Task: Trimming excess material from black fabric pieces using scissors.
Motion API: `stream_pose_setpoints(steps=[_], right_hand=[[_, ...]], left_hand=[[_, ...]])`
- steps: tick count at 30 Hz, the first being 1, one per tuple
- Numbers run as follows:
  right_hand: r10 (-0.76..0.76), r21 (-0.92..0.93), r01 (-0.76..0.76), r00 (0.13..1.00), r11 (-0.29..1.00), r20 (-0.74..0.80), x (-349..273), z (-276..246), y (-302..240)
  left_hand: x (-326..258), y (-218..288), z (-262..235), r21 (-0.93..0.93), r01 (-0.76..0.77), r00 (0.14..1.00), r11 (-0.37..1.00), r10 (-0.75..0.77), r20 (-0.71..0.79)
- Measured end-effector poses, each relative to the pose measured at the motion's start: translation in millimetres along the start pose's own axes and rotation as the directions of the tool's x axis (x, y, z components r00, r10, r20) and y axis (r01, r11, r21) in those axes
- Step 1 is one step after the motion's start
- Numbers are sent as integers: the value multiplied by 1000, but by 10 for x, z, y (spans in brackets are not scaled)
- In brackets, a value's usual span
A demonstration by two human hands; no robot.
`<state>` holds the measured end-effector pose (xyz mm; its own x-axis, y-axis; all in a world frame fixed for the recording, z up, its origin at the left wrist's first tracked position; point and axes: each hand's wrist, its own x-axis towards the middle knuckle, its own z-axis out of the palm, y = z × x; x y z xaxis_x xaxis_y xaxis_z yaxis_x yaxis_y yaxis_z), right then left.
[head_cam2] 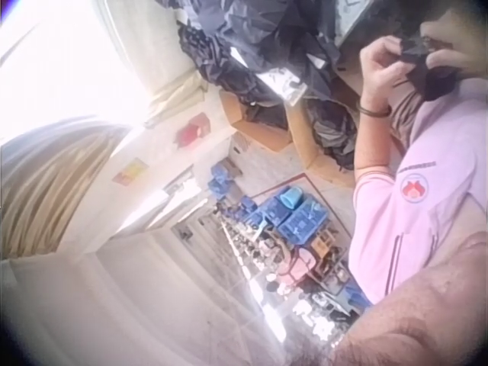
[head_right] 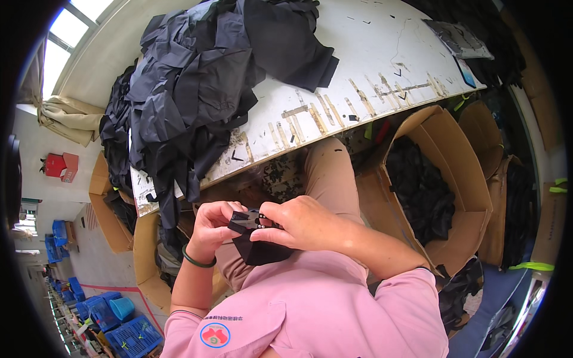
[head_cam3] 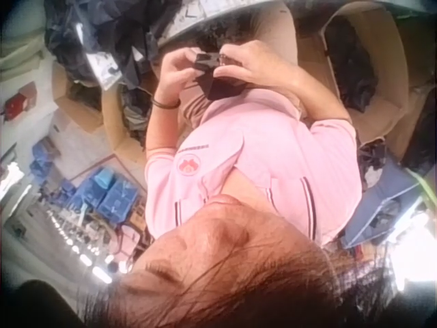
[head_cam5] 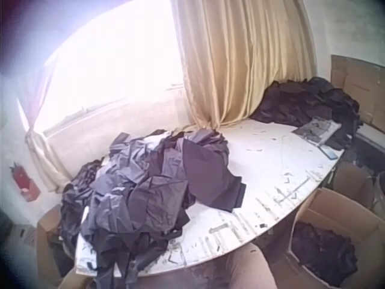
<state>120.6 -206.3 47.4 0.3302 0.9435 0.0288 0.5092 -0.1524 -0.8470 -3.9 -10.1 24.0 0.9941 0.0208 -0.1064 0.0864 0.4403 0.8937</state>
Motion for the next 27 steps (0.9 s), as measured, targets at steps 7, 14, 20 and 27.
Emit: stream_pose_setpoints(steps=[7,14,20,27], right_hand=[[21,74,-24,999,997,39,-11,44,36],[60,178,-73,995,981,77,-64,44,81],[42,224,-77,987,972,156,-94,-17,62],[18,98,-46,962,994,274,-93,-81,43]], left_hand=[[1,-57,-82,-27,-24,989,999,28,145],[2,-53,-122,38,-6,981,999,-2,196],[56,-58,-212,-41,119,948,992,-101,302],[102,-64,-306,-113,414,815,903,-312,488]])
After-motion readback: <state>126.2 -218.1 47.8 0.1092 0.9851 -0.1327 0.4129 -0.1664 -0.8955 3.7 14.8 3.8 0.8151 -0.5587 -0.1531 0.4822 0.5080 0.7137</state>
